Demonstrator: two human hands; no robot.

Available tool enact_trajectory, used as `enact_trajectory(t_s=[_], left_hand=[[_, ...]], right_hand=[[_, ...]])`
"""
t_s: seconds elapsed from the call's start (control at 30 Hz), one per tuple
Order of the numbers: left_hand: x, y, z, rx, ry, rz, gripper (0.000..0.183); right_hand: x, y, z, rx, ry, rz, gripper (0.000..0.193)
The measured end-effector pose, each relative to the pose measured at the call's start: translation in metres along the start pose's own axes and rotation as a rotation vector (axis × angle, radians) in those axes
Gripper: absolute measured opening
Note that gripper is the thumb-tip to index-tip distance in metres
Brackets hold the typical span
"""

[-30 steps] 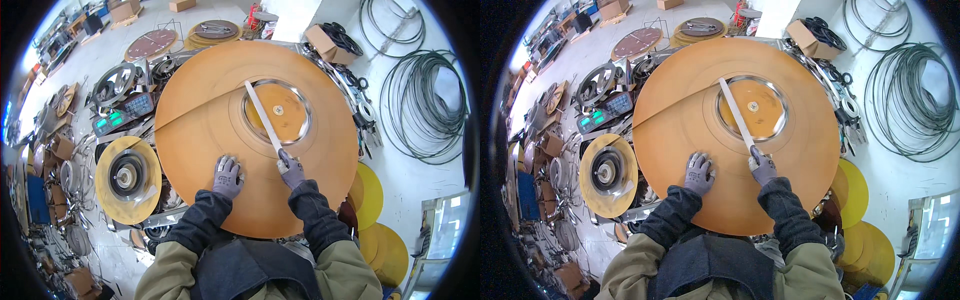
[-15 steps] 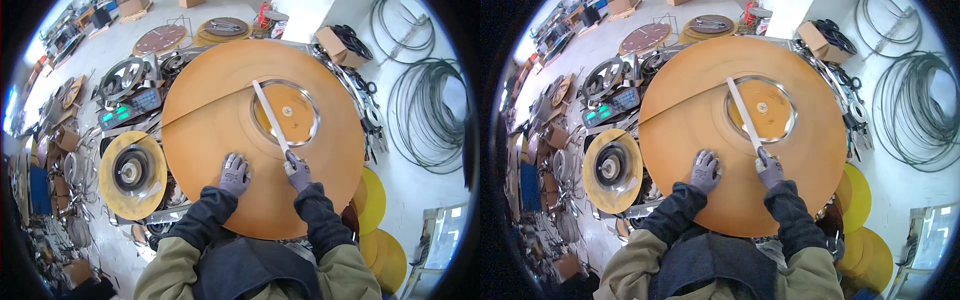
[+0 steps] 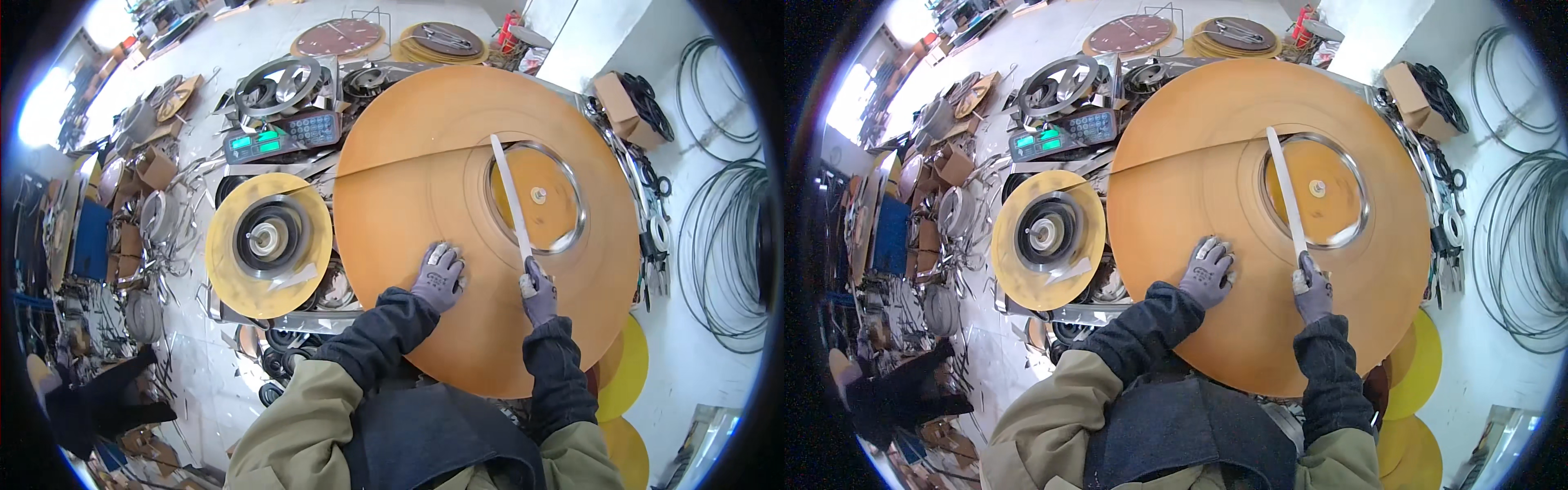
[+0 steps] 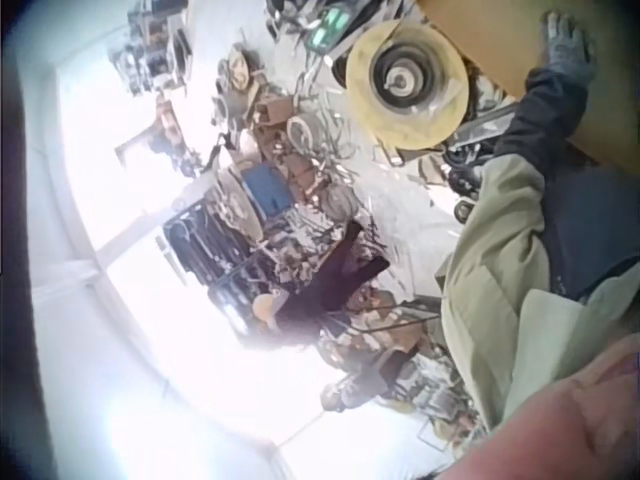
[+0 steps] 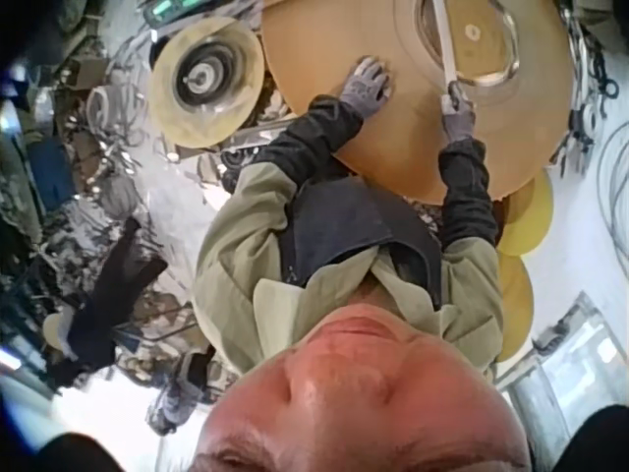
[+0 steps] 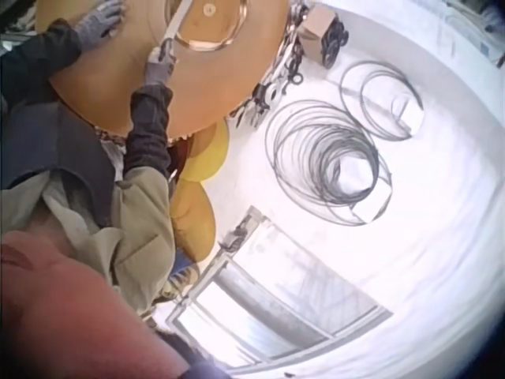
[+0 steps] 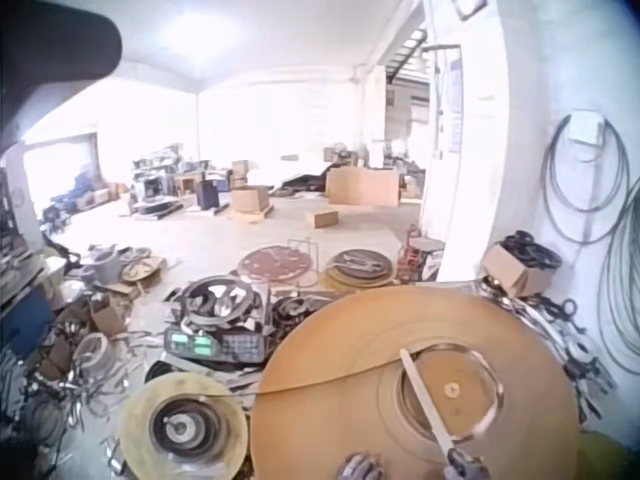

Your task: The worker is winding thin metal strips onto a rotating spooling machine and adjusting the coils.

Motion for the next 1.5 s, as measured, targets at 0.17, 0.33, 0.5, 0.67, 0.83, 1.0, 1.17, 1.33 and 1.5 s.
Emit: enact_trajectory(t_s=[0.17,0.33,0.5,0.67,0.83,1.0,1.17,1.33,1.5], left_hand=[[-0.002,-0.001,0.001,-0.008,-0.007,0.002,0.032],[0.000,0.001,-0.001,-0.017,-0.044,0.019,0.030],[0.000,0.004,-0.004,0.003,-0.006,0.023,0.029],[-0.005,0.003,-0.005,-0.052,-0.024,0.051,0.026],[-0.006,0.002,-0.003,-0.026,-0.002,0.049,0.025],[-0.004,-0.001,0.000,-0.051,-0.029,0.047,0.026],[-0.004,-0.001,0.001,-0.008,-0.014,0.034,0.027],[0.000,-0.003,0.003,0.006,-0.001,0.028,0.029],[-0.004,-0.001,0.006,0.043,0.008,0.024,0.030]], right_hand=[[-0.009,-0.003,0.001,-0.019,0.027,-0.055,0.043],[-0.001,0.000,0.000,0.075,-0.060,0.094,0.041],[-0.010,0.003,0.001,-0.016,-0.114,-0.053,0.040],[-0.005,0.002,-0.003,-0.062,-0.115,-0.185,0.041],[-0.006,0.001,0.003,0.053,-0.079,-0.025,0.042],[-0.010,-0.001,0.003,0.045,-0.092,-0.016,0.041],[-0.006,0.001,0.002,-0.008,-0.032,-0.060,0.039],[-0.007,-0.001,0.003,0.033,-0.042,-0.032,0.040],[-0.007,-0.001,0.001,0.031,-0.070,-0.077,0.042]])
Point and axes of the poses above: each hand's wrist, its own y-axis towards the middle knuckle, its own z-axis out of the palm, x = y × z, the point moved 7 cm from there along y, towards the middle knuckle, and after that the axes turned 12 degrees about -z, right-handed, at the moved point
